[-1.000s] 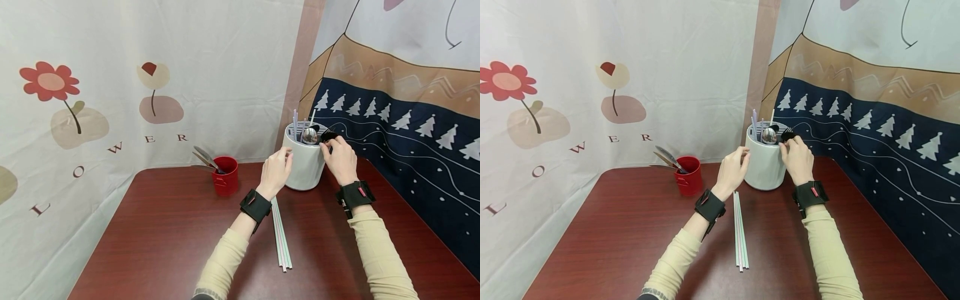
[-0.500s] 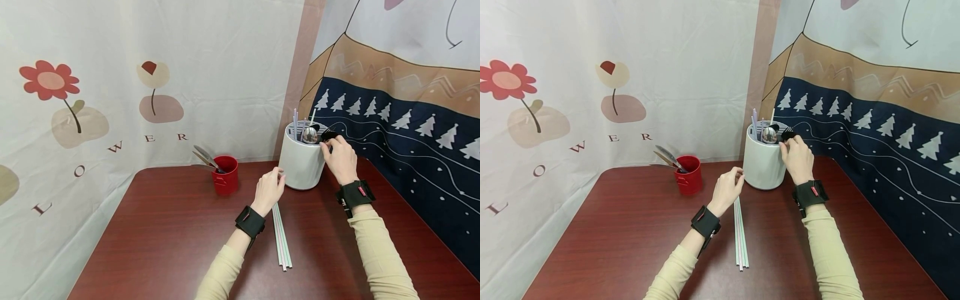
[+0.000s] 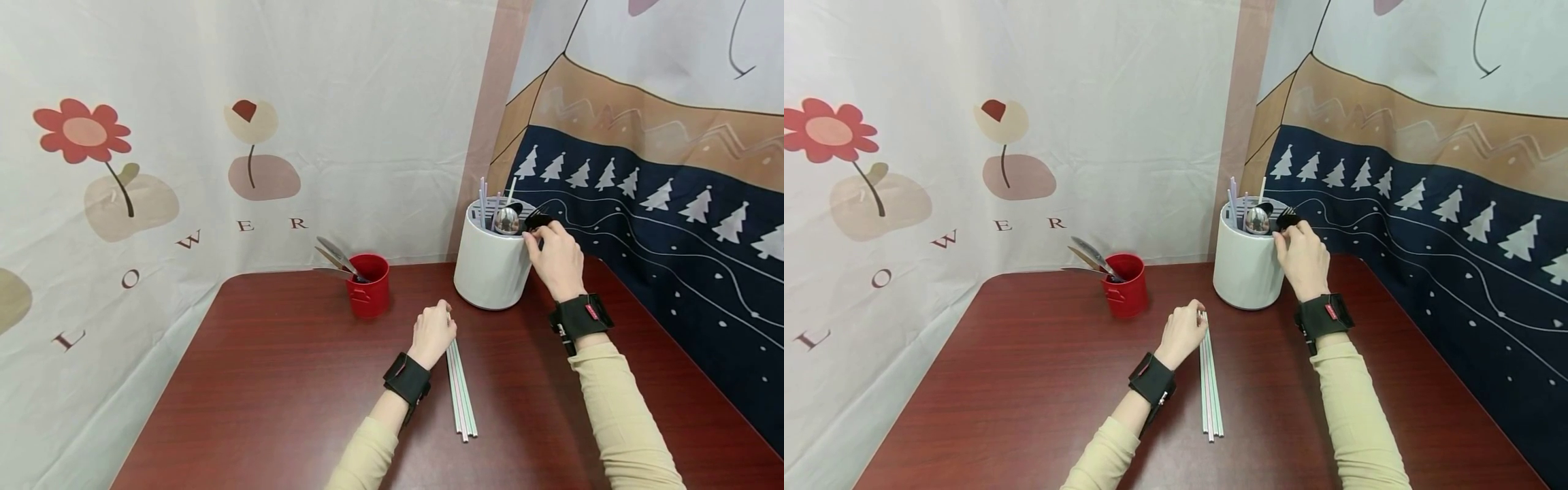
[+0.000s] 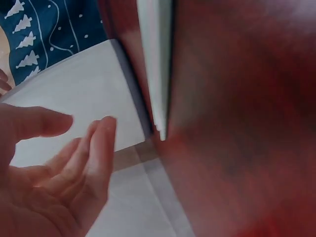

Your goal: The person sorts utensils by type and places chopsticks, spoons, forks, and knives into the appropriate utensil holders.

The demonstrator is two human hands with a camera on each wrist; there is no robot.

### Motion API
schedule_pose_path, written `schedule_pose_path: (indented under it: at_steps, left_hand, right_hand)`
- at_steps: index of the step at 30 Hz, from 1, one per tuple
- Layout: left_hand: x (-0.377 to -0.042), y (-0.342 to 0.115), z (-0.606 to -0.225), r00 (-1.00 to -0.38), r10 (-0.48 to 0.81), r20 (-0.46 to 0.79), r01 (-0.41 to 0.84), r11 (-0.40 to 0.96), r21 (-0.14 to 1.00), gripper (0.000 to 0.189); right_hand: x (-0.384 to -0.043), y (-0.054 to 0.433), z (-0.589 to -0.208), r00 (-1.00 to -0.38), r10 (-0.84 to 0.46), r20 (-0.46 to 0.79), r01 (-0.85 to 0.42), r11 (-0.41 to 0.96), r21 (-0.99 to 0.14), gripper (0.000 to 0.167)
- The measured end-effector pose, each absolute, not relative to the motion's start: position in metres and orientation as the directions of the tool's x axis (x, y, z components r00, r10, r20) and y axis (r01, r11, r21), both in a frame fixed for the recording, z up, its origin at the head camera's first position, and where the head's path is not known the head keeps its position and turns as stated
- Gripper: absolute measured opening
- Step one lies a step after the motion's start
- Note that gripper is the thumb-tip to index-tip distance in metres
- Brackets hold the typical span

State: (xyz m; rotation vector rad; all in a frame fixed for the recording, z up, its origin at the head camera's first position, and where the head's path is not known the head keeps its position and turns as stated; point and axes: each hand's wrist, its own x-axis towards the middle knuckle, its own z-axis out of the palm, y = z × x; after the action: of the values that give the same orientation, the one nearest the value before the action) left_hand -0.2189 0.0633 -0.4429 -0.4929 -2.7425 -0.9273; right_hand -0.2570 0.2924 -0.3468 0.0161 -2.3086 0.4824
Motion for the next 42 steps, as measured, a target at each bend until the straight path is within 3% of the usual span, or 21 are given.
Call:
schedule_pose_path:
  at_steps: [7, 14, 21, 28, 33, 42]
  left_hand:
    - [-0.214, 0.066, -0.455, -0.972, 0.221, 0.082, 0.232, 0.836, 0.497, 0.022]
    - [-0.212, 0.07, -0.459, -0.98, 0.2, 0.005, 0.179, 0.864, 0.471, 0.007]
    - [-0.21, 0.076, -0.457, -0.984, 0.171, -0.04, 0.139, 0.898, 0.418, 0.042]
    - [-0.205, 0.076, -0.453, -0.989, 0.141, -0.035, 0.119, 0.927, 0.356, 0.042]
    - [-0.205, 0.071, -0.45, -0.988, 0.146, -0.053, 0.114, 0.913, 0.391, 0.038]
    - [-0.215, 0.057, -0.423, -0.978, 0.193, -0.082, 0.114, 0.815, 0.568, 0.028]
  right_hand:
    - [-0.257, 0.293, -0.347, -0.702, 0.133, 0.7, -0.156, 0.93, -0.334, 0.029]
    - [-0.257, 0.293, -0.347, -0.699, 0.132, 0.702, -0.158, 0.93, -0.333, 0.029]
    - [-0.257, 0.293, -0.347, -0.701, 0.132, 0.701, -0.156, 0.93, -0.332, 0.028]
    - [-0.257, 0.293, -0.347, -0.7, 0.133, 0.702, -0.154, 0.931, -0.331, 0.028]
    - [-0.257, 0.292, -0.347, -0.7, 0.133, 0.702, -0.157, 0.93, -0.332, 0.028]
    - [-0.258, 0.293, -0.347, -0.702, 0.136, 0.699, -0.152, 0.93, -0.333, 0.028]
